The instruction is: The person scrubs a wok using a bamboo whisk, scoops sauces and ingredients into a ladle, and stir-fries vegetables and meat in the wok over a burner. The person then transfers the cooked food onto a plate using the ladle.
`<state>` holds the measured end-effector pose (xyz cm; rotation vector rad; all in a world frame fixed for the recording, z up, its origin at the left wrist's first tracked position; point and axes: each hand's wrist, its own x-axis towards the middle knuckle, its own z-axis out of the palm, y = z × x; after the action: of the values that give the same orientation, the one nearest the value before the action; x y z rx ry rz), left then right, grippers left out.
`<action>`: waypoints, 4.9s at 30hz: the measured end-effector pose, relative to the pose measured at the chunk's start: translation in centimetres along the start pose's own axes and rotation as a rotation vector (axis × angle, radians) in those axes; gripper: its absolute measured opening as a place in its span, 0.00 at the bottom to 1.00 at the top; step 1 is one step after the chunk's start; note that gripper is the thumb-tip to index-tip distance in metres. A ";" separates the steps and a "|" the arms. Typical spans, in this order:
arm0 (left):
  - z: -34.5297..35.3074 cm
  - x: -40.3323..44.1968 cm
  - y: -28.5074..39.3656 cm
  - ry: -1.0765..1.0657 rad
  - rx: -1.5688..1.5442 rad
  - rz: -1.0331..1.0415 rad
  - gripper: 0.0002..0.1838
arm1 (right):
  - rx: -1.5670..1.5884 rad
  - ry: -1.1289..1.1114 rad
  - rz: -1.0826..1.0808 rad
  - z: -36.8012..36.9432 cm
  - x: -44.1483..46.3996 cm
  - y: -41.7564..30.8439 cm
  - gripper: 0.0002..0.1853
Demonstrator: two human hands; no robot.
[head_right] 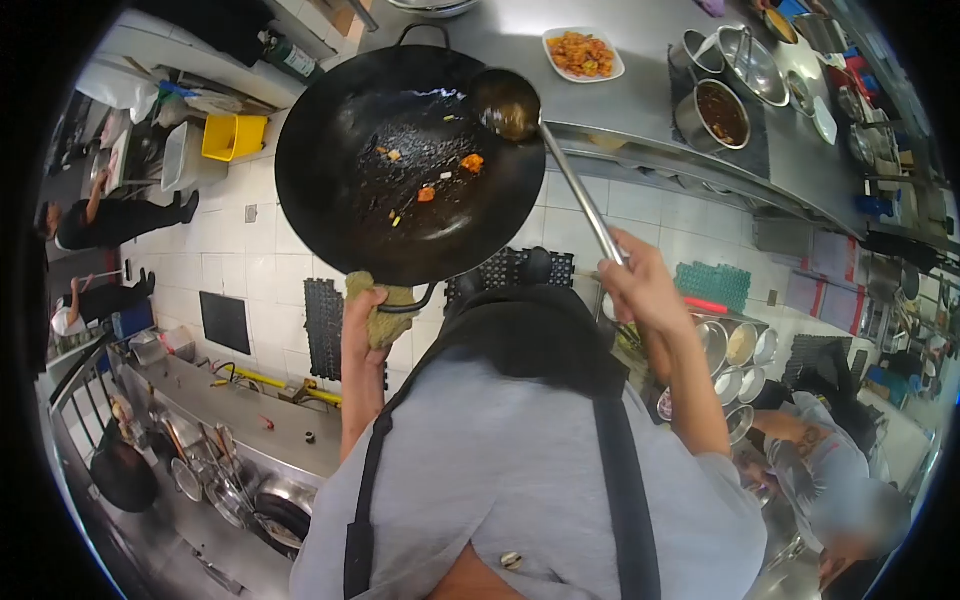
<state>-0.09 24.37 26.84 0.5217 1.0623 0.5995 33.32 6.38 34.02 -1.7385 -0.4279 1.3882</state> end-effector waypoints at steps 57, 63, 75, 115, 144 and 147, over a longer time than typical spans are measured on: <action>-2.6 0.1 0.8 -0.047 -0.033 -0.005 0.19 | -0.048 -0.354 -0.009 9.6 5.1 -0.1 0.23; -3.6 0.8 0.1 -0.070 -0.039 -0.021 0.16 | 0.258 -0.578 0.253 7.8 2.6 -2.1 0.25; -3.6 0.2 0.6 -0.012 -0.005 -0.021 0.21 | 0.171 -0.424 0.148 5.0 2.8 -0.6 0.27; -0.8 -0.5 0.7 -0.077 0.010 0.027 0.20 | -0.144 -0.227 0.032 6.2 2.1 1.0 0.24; -0.8 -1.1 1.7 -0.085 -0.001 0.045 0.24 | 0.424 -0.526 0.133 4.6 -1.2 -2.7 0.28; -1.2 -0.8 1.5 -0.089 -0.013 0.030 0.24 | 0.523 -0.492 0.063 3.0 -2.5 -3.0 0.29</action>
<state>-1.78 25.07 27.87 0.5487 0.9673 0.6044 30.47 7.55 37.80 -0.9930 -0.2372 1.7846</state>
